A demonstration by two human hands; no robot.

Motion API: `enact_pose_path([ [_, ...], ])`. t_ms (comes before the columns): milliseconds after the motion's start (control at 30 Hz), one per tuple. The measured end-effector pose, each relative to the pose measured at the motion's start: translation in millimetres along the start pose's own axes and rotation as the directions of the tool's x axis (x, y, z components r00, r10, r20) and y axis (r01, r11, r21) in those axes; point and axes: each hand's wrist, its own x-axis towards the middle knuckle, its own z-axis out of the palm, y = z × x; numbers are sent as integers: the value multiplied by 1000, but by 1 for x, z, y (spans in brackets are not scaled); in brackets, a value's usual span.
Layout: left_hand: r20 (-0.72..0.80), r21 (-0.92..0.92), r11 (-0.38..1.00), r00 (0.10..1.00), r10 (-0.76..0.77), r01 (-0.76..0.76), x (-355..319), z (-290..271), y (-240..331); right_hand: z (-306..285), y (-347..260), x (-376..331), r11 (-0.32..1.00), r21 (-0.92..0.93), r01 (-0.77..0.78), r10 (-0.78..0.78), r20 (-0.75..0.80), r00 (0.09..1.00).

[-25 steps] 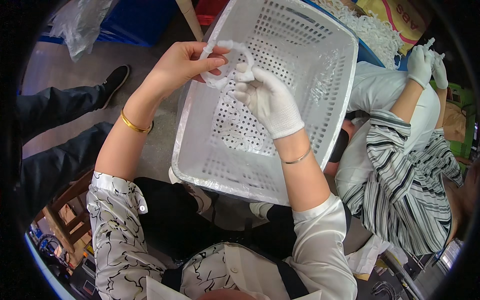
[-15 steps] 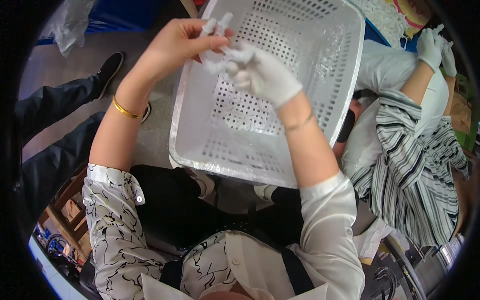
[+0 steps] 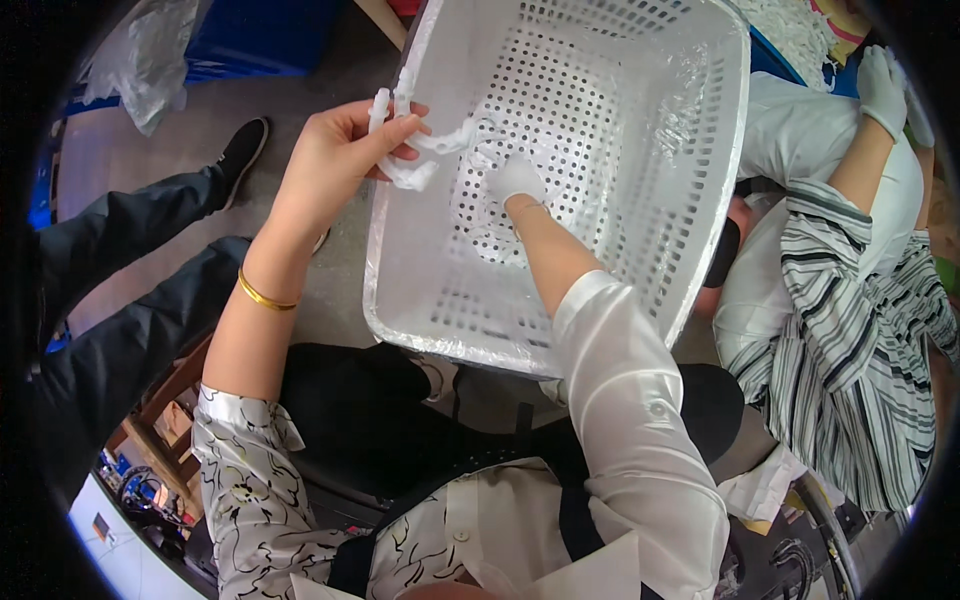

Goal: The recorder is inspecting and assembling small white plastic electronic components and placing them into a white basket.

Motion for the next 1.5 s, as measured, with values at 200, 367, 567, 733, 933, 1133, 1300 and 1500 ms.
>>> enact_pose_path([
  [200,69,-35,999,998,1,2,2,-3,5,-53,5,2,925,380,-21,-70,224,972],
  [367,63,-85,996,997,34,-29,7,-6,10,-196,-66,-41,729,682,60,-278,214,937],
  [567,27,-24,996,996,82,-81,-1,6,40,-289,-122,-113,622,665,413,-542,-16,840],
  [733,58,-48,989,988,144,-141,-16,14,65,-310,-122,-136,512,792,331,-656,112,747],
  [933,39,-77,994,996,75,-72,-18,25,85,-308,-116,-148,347,919,186,-700,122,703],
  [1133,67,-114,986,990,128,-120,-29,27,83,-327,-110,-156,380,839,390,-660,-50,749],
  [1300,143,-106,988,982,125,-110,-31,21,83,-331,-114,-165,626,701,341,-587,134,799],
  [1500,193,-122,992,979,58,-35,-29,17,69,-317,-114,-162,597,678,428,-695,172,698],
])
